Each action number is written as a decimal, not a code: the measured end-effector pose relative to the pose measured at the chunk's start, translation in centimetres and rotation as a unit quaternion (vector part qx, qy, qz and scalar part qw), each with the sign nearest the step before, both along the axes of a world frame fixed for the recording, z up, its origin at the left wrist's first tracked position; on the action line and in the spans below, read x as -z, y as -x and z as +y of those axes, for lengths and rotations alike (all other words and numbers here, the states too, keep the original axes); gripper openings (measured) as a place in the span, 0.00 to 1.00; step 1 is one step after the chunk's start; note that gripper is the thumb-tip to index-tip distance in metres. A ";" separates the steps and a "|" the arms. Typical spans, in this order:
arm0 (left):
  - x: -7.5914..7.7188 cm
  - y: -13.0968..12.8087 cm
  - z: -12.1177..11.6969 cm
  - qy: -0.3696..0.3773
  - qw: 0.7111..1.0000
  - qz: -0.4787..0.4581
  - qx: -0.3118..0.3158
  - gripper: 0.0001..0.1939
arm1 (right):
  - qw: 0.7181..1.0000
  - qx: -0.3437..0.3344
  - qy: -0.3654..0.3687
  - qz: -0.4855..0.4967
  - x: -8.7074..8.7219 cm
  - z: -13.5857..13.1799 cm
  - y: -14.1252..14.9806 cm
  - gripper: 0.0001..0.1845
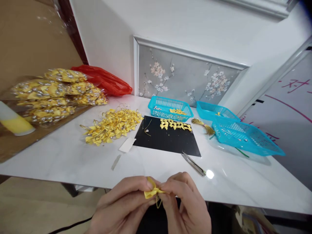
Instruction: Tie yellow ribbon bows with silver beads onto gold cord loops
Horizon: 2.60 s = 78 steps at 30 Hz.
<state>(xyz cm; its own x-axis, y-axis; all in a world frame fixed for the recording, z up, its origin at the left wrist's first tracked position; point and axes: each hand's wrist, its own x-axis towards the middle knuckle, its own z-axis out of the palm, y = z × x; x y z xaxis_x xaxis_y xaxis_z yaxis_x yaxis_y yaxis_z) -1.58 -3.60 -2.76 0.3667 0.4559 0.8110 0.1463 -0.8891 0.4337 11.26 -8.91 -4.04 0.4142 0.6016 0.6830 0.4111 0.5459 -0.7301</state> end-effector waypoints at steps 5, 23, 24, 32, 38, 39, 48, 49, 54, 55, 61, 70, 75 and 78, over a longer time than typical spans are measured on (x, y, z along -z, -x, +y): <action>0.5 0.8 -0.1 -0.009 0.999 0.037 -0.016 0.15 | 0.999 0.001 -0.033 -0.009 -0.4 0.1 -0.2 0.12; 1.1 2.2 -0.2 -0.016 0.998 0.058 0.007 0.20 | 0.995 0.026 -0.061 -0.078 0.6 0.0 -0.6 0.17; 0.8 1.9 -0.1 -0.021 0.998 0.059 0.008 0.18 | 0.993 0.039 -0.058 -0.091 0.3 -0.1 -0.5 0.16; 0.4 -0.2 1.2 0.001 0.999 0.016 0.027 0.10 | 0.984 0.105 0.067 -0.129 -0.8 -0.9 -0.7 0.06; 0.8 -0.2 1.3 0.059 0.997 -0.009 0.040 0.13 | 0.983 0.108 0.101 -0.110 -0.7 -0.7 -0.8 0.05; 0.8 -0.2 1.3 0.087 0.995 -0.009 0.049 0.14 | 0.983 0.095 0.120 -0.096 -0.8 -0.6 -1.0 0.05; 0.2 -0.3 1.2 0.458 0.860 -0.057 0.216 0.11 | 0.861 -0.325 0.318 0.228 -1.1 1.9 -4.8 0.17; 0.1 -0.3 1.3 0.467 0.853 -0.044 0.228 0.11 | 0.834 -0.367 0.324 0.254 -0.9 2.2 -4.8 0.17; -0.1 -0.3 1.6 0.453 0.863 0.048 0.220 0.09 | 0.796 -0.428 0.337 0.261 -0.7 2.6 -5.3 0.15; -0.1 -0.2 1.8 0.442 0.868 0.068 0.215 0.10 | 0.793 -0.433 0.346 0.251 -0.8 2.6 -5.5 0.16; 0.8 0.2 2.7 0.335 0.918 0.134 0.168 0.14 | 0.799 -0.402 0.424 0.144 -1.9 2.7 -6.5 0.18; 0.5 0.0 1.8 0.464 0.864 0.066 0.186 0.10 | 0.781 -0.401 0.343 0.335 -1.1 3.7 -5.3 0.17; 0.3 -0.2 1.9 0.507 0.840 0.013 0.192 0.06 | 0.758 -0.395 0.334 0.397 -0.3 3.5 -4.9 0.17; 0.1 -0.2 2.0 0.518 0.831 0.016 0.202 0.05 | 0.748 -0.430 0.375 0.340 -0.2 3.1 -5.2 0.17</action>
